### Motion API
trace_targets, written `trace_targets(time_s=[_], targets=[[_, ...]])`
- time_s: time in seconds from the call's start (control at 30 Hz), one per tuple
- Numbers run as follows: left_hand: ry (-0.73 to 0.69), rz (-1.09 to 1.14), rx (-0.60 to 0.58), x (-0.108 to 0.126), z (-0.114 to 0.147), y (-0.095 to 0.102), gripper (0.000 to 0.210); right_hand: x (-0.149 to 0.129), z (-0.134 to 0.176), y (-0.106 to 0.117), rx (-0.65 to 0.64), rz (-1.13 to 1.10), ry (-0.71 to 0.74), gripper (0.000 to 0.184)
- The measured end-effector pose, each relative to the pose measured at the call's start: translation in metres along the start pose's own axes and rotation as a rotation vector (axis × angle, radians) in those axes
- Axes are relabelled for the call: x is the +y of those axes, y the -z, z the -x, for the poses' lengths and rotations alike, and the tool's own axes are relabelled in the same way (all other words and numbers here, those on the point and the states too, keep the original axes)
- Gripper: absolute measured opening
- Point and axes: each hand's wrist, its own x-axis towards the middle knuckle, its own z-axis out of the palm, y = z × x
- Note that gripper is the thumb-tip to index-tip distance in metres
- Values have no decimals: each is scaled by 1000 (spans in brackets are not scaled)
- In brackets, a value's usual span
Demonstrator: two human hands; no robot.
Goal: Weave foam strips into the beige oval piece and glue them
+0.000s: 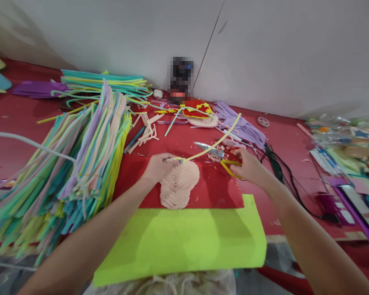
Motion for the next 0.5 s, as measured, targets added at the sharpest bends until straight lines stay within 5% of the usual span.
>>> trace_targets(time_s=[0.17, 0.5], targets=[[30, 32, -2, 0, -1, 1, 26, 3, 16, 6, 5, 94, -145, 35], [72, 67, 20, 4, 0, 1, 28, 35, 46, 19, -148, 0, -31, 35]])
